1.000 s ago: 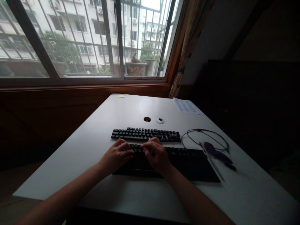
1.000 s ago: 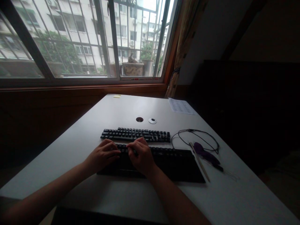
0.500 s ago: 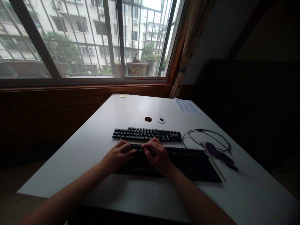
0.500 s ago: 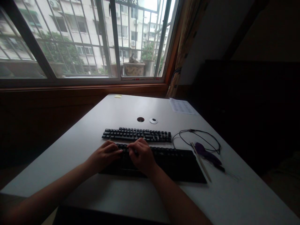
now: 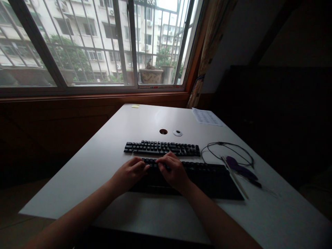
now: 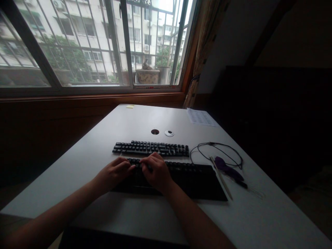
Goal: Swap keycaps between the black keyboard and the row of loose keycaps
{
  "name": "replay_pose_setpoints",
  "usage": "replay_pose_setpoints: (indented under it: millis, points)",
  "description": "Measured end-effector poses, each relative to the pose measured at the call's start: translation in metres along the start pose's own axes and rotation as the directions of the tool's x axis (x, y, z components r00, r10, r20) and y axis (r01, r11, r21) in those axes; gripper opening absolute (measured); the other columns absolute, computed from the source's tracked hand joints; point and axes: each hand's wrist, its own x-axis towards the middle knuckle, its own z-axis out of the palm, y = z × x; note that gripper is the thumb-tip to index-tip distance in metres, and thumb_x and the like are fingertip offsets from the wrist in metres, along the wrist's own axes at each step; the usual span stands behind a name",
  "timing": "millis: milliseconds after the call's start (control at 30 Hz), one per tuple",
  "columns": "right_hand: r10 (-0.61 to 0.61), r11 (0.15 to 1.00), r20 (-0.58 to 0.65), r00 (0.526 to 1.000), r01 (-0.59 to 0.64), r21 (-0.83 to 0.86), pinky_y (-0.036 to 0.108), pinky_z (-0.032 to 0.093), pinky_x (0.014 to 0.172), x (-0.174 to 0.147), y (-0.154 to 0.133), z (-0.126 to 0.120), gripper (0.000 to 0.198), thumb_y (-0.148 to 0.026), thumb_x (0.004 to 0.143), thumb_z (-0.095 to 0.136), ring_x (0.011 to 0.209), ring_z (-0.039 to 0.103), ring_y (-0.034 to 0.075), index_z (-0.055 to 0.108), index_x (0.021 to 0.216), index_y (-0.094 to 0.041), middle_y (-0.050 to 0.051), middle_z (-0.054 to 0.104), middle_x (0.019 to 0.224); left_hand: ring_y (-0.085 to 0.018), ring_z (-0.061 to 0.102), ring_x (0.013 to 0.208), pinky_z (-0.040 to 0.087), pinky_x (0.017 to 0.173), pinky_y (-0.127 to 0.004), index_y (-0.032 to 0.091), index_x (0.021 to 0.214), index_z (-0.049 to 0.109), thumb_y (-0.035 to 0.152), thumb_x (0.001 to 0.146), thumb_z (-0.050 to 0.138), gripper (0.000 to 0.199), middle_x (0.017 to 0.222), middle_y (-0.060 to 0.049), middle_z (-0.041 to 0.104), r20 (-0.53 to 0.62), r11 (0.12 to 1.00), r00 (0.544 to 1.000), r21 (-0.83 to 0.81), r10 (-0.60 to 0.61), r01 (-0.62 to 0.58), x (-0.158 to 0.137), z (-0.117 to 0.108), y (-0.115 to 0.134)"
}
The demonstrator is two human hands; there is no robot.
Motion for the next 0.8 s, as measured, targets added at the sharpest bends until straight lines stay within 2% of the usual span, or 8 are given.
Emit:
replay_pose_setpoints:
  millis: [233, 400, 533, 800]
  points:
    - [-0.001, 1.0, 0.008, 1.0, 0.002, -0.002, 0.037, 0.052, 0.078, 0.0, 0.0, -0.001, 0.017, -0.014, 0.091, 0.058, 0.084, 0.06, 0.021, 0.071, 0.097, -0.024, 0.003, 0.07, 0.08, -0.018, 0.065, 0.096, 0.063, 0.086, -0.036, 0.021, 0.126, 0.064, 0.019, 0.103, 0.054, 0.025, 0.098, -0.004, 0.066, -0.015, 0.994, 0.997, -0.082, -0.073, 0.072, -0.001, 0.005, 0.003]
    - [-0.014, 1.0, 0.002, 1.0, 0.014, 0.007, 0.036, 0.052, 0.076, 0.001, 0.0, -0.001, 0.017, -0.014, 0.092, 0.058, 0.083, 0.061, 0.021, 0.071, 0.098, -0.024, 0.003, 0.071, 0.082, -0.02, 0.064, 0.102, 0.064, 0.087, -0.037, 0.018, 0.13, 0.063, 0.017, 0.102, 0.056, 0.029, 0.1, -0.006, 0.067, -0.011, 0.998, 0.999, -0.038, -0.042, 0.041, -0.001, -0.001, 0.003]
    - [-0.018, 1.0, 0.009, 1.0, 0.018, 0.007, 0.035, 0.052, 0.076, 0.001, 0.0, -0.001, 0.018, -0.013, 0.092, 0.058, 0.082, 0.061, 0.02, 0.071, 0.098, -0.024, 0.003, 0.072, 0.083, -0.021, 0.063, 0.101, 0.064, 0.084, -0.035, 0.013, 0.124, 0.065, 0.016, 0.1, 0.059, 0.025, 0.099, -0.008, 0.068, -0.054, 0.999, 0.998, -0.04, -0.009, 0.006, 0.002, -0.007, 0.004]
    - [-0.026, 1.0, 0.02, 0.999, 0.026, -0.009, 0.036, 0.051, 0.077, 0.0, 0.002, 0.0, 0.018, -0.013, 0.092, 0.059, 0.08, 0.062, 0.02, 0.071, 0.098, -0.024, 0.002, 0.072, 0.083, -0.021, 0.063, 0.094, 0.062, 0.079, -0.036, 0.016, 0.113, 0.067, 0.016, 0.099, 0.06, 0.016, 0.093, -0.007, 0.068, -0.069, 0.999, 0.997, -0.039, -0.023, 0.02, 0.004, -0.008, 0.008]
